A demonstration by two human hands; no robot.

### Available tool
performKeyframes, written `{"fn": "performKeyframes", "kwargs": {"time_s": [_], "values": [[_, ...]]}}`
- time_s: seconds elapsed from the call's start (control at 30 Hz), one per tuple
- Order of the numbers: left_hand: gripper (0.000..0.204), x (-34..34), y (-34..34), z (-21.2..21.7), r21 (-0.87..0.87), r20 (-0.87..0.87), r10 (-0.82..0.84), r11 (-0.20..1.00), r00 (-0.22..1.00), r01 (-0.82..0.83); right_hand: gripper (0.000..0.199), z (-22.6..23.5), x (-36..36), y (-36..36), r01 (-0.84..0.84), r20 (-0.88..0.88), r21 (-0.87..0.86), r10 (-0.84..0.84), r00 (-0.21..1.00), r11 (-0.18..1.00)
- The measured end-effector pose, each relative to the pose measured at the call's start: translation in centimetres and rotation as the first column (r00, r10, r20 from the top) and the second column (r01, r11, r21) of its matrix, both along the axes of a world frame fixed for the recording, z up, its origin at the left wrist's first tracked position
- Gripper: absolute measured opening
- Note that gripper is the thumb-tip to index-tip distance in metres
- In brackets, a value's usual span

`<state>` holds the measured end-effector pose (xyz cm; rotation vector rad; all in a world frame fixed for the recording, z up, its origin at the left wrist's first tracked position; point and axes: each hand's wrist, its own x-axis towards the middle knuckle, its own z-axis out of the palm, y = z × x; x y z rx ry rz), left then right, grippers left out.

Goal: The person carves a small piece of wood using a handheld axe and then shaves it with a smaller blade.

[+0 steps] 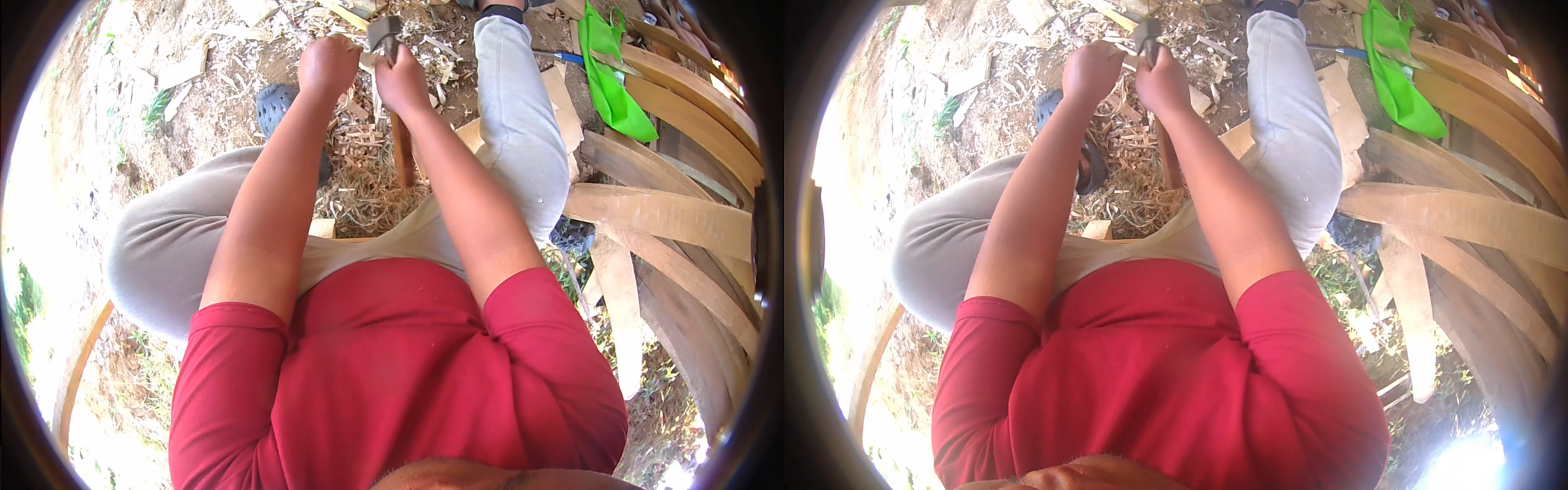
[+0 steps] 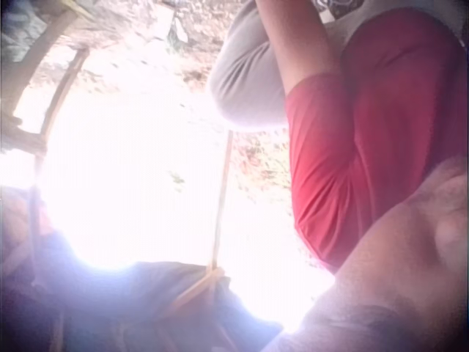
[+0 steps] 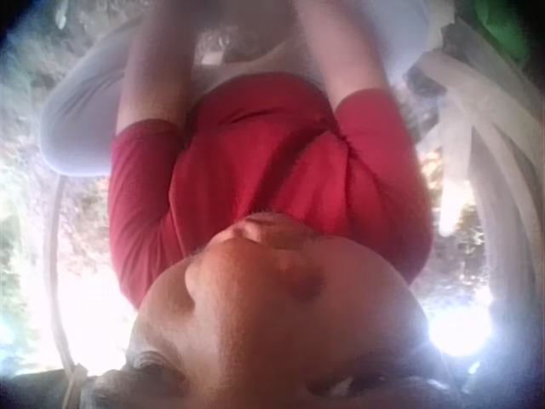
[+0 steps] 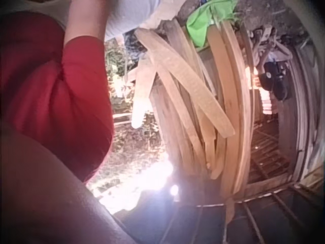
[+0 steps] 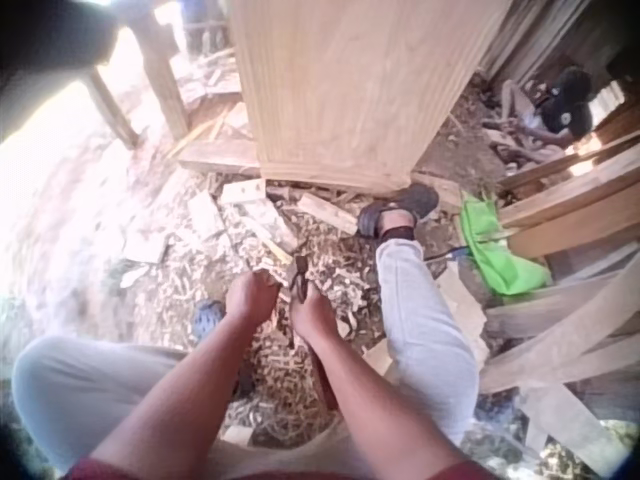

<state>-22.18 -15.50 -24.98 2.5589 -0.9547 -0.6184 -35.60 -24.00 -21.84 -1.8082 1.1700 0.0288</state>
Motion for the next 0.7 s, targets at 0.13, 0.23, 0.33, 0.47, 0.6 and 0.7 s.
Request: {"fn": "performKeyframes", "kwargs": {"time_s": [0.13,0.23,0.33,0.47,0.6,0.7], "values": [[0.040,-0.3,-0.2,1.2,0.019,-0.027,0.047,0.999,0.999,-0.046,0.037,-1.5,-0.8,0.2,-0.047,-0.037,-0.036,0.046,0.998,0.998],[0.040,0.0,0.1,1.3,0.043,-0.030,0.046,0.998,0.998,-0.045,0.035,-0.7,-0.4,0.3,-0.024,-0.008,-0.002,0.024,1.000,1.000],[0.035,-0.4,0.1,1.7,0.000,-0.038,0.051,0.999,0.998,-0.051,0.032,-1.5,-0.9,0.3,-0.103,-0.036,-0.032,0.102,0.994,0.994],[0.033,-0.4,0.0,1.2,-0.045,-0.009,0.028,0.999,1.000,-0.028,0.038,-0.2,-0.1,0.6,-0.046,0.013,-0.051,0.046,0.999,0.998],[0.032,-0.3,0.0,1.2,-0.012,-0.020,0.015,1.000,1.000,-0.015,0.039,-0.3,-0.2,0.3,-0.102,-0.009,-0.048,0.102,0.995,0.994],[0.031,-0.2,0.2,0.2,-0.051,0.011,-0.028,0.998,1.000,0.028,0.040,0.2,-0.1,0.9,-0.062,0.043,-0.094,0.066,0.997,0.994]]}}
